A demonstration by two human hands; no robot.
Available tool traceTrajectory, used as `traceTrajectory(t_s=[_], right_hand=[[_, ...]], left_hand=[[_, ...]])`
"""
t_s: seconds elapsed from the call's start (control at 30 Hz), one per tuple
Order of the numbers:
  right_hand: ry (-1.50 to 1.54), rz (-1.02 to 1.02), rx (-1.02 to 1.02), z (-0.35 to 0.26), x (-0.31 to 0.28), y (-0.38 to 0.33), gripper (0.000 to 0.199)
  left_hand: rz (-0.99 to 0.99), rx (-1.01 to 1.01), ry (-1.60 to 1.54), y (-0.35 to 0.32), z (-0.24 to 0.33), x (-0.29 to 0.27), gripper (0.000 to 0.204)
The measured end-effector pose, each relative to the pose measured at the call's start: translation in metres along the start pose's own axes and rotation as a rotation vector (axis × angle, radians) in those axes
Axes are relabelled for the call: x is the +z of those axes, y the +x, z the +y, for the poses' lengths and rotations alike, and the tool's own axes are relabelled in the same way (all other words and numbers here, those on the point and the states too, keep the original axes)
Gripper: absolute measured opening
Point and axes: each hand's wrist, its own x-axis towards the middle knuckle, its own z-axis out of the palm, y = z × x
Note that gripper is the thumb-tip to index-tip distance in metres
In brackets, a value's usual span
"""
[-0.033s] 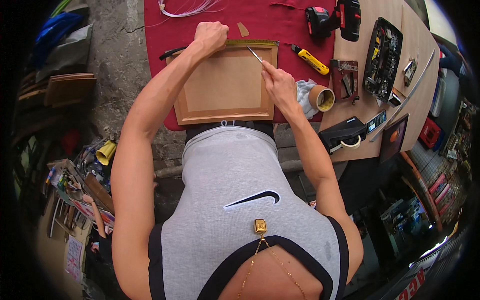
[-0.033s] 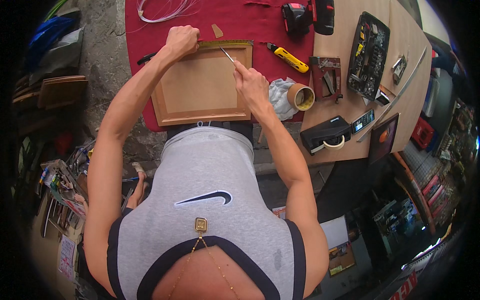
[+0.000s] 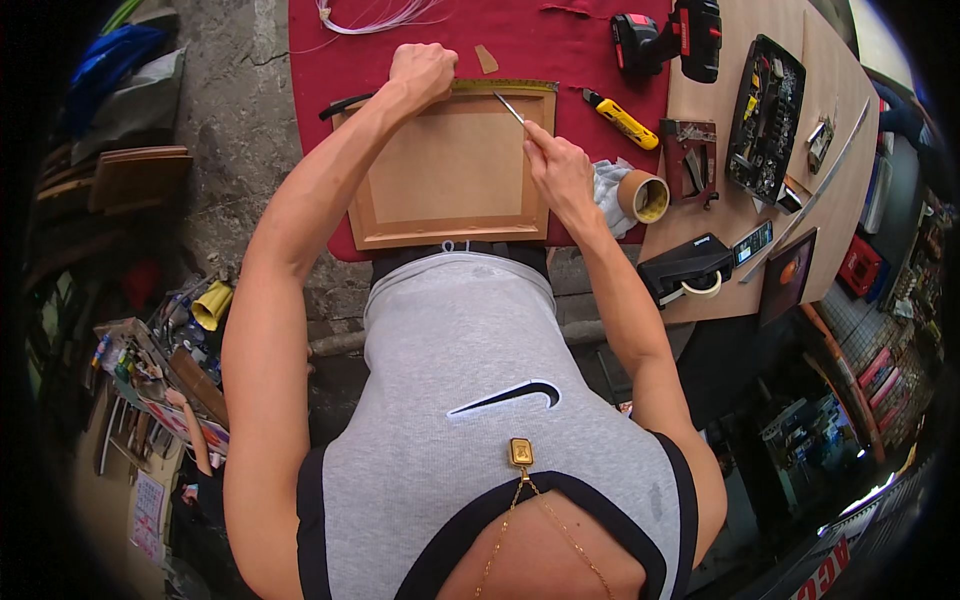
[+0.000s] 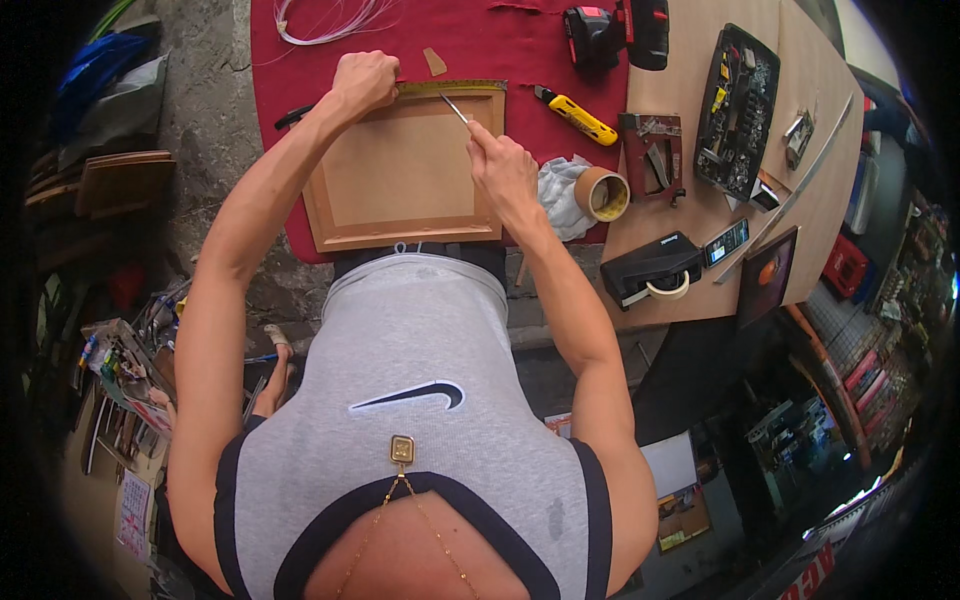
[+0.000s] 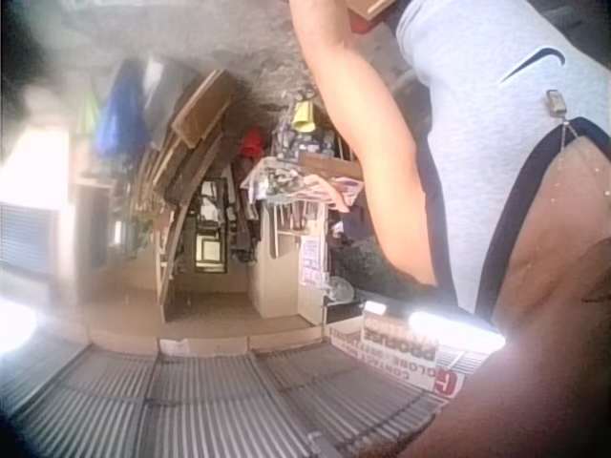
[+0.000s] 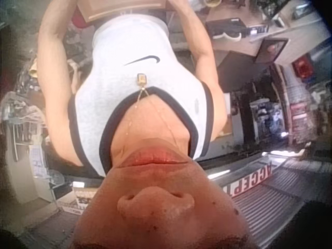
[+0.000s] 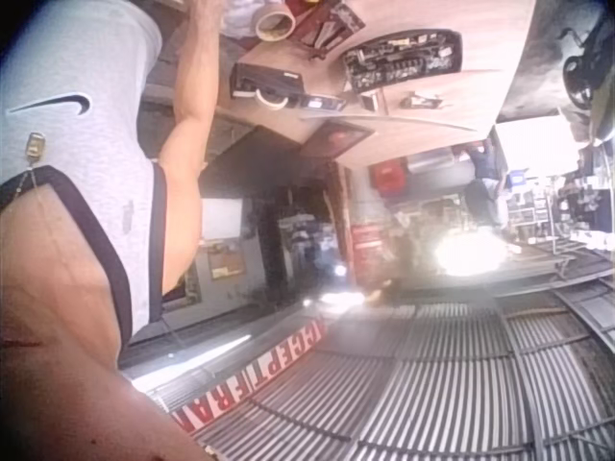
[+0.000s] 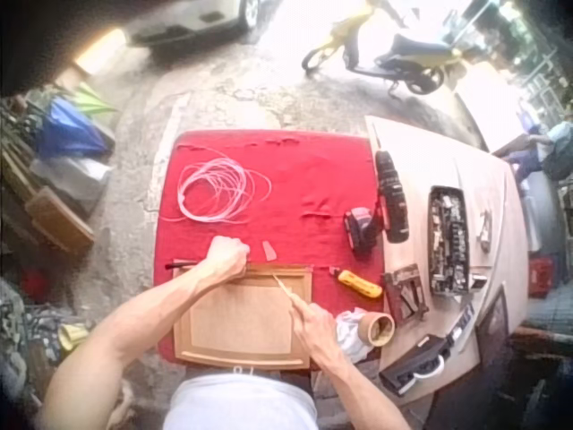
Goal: The person assembles a wooden picture frame by applying tape to the corners, measuring and marking the back, drilling holes, and attaching hanging hardware with a cord. They use a utility knife, tape measure, drill, and screwdriver to complete the assembly.
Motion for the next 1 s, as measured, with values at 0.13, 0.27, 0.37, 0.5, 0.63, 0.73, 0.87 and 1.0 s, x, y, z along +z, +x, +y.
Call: traceTrajectory(t_s=[0.13, 0.27, 0.37, 0.5, 0.63, 0.73, 0.87, 1.0], right_hand=[[-0.015, -0.016, 0.02, -0.003, -0.003, 0.004, 0.028], [-0.01, -0.013, 0.006, -0.002, 0.0, 0.007, 0.028], [-0.01, -0.031, 0.017, -0.004, 0.0, 0.008, 0.029], [-0.077, -0.077, 0.077, -0.015, -0.003, 0.009, 0.027], [-0.168, -0.156, 0.083, -0.037, -0.011, 0.016, 0.023], [-0.283, -0.172, -0.027, -0.048, -0.018, 0.031, 0.02], [-0.425, -0.229, -0.12, -0.07, -0.025, 0.056, 0.022], [-0.44, -0.275, -0.052, -0.081, -0.028, 0.07, 0.024]], left_hand=[[-0.005, -0.002, 0.007, 0.0, 0.0, -0.001, 0.013], [0.045, -0.002, -0.026, 0.0, -0.002, 0.003, 0.014], [0.082, -0.005, -0.036, 0.002, -0.002, 0.007, 0.015], [0.09, -0.011, -0.041, 0.001, -0.003, 0.008, 0.015], [0.034, 0.001, -0.029, 0.0, -0.003, 0.004, 0.014], [0.038, 0.009, -0.037, -0.003, -0.001, 0.006, 0.015], [0.031, 0.006, -0.028, -0.001, -0.001, 0.009, 0.017], [0.125, -0.037, -0.006, 0.001, 0.001, 0.024, 0.016]])
